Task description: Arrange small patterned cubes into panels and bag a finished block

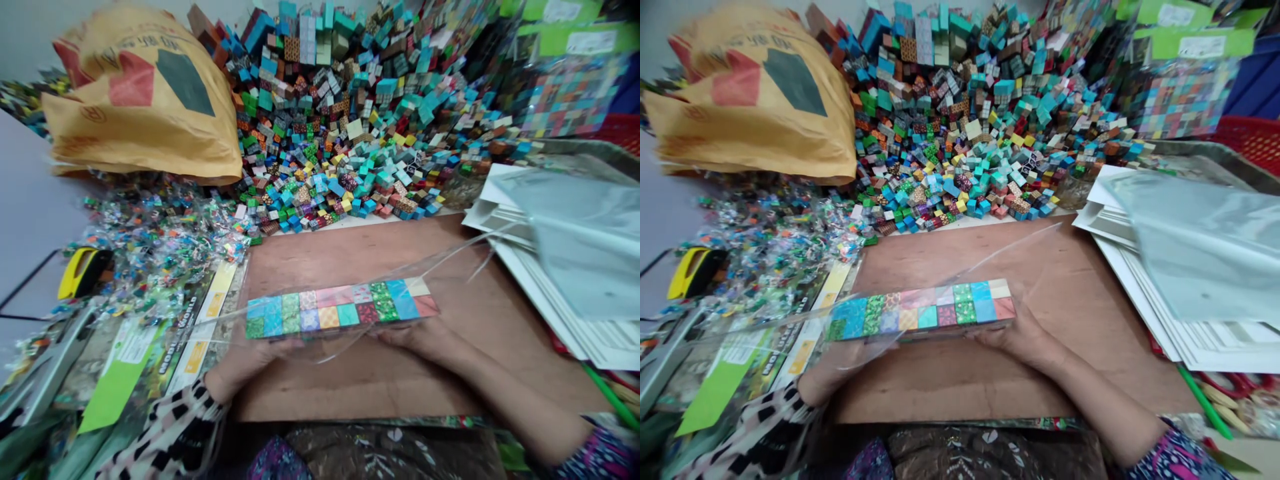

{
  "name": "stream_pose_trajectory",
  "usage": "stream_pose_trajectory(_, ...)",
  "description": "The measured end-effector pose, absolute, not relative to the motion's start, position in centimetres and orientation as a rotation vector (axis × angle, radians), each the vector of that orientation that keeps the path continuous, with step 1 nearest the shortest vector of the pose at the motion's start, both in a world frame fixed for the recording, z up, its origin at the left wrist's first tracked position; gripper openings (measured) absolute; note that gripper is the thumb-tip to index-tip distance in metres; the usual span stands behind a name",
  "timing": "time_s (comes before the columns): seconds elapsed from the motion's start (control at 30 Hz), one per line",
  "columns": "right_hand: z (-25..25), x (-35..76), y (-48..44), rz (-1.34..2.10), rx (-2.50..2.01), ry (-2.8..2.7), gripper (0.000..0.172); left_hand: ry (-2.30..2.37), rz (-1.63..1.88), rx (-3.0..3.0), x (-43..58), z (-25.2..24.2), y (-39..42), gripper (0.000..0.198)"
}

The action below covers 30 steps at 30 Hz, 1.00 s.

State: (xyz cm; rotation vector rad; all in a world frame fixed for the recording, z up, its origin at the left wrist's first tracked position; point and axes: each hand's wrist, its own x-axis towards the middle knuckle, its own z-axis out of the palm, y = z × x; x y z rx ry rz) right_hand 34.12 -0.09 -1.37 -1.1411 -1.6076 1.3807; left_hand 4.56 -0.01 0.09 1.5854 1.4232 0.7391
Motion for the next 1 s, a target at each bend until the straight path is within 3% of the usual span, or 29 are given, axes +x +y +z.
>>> stream_pose_trajectory(0.2, -1.6, 34.8, -0.2, 1.368, -1.181, -1.722, 0.024, 1.447, 0.673, 1.597, 4.2, 0.6, 0.1, 0.039)
stream_pose_trajectory(0.3, -0.1, 36.0, -0.4, 1.467, -1.202, -1.704, 0.054, 1.422, 0.726, 1.584, 3.6, 0.8, -0.2, 0.044)
stream_pose_trajectory(0.37, 1.9, 36.8, -0.6, 1.44, -1.235, -1.65, 0.079, 1.332, 0.946, 1.512, 3.4, 1.4, -0.5, 0.063)
stream_pose_trajectory(0.43, 3.9, 37.0, -0.8, 1.326, -1.259, -1.595, 0.088, 1.221, 1.2, 1.429, 3.5, 2.2, -0.7, 0.081)
stream_pose_trajectory(0.5, 5.1, 36.6, -0.9, 1.284, -1.231, -1.56, 0.077, 1.18, 1.309, 1.407, 3.7, 2.6, -0.7, 0.082)
stream_pose_trajectory(0.63, 4.5, 35.1, -0.7, 1.394, -1.034, -1.396, 0.048, 1.342, 1.287, 1.411, 3.5, 1.2, -0.2, 0.061)
stream_pose_trajectory(0.83, 2.5, 35.1, -0.8, 1.329, -1.061, -1.41, 0.053, 1.408, 1.119, 1.339, 3.3, -0.5, 0.2, 0.055)
stream_pose_trajectory(1.0, 1.6, 35.4, -1.4, 1.365, -1.215, -1.453, 0.042, 1.344, 0.976, 1.323, 3.9, 0.3, 0.1, 0.048)
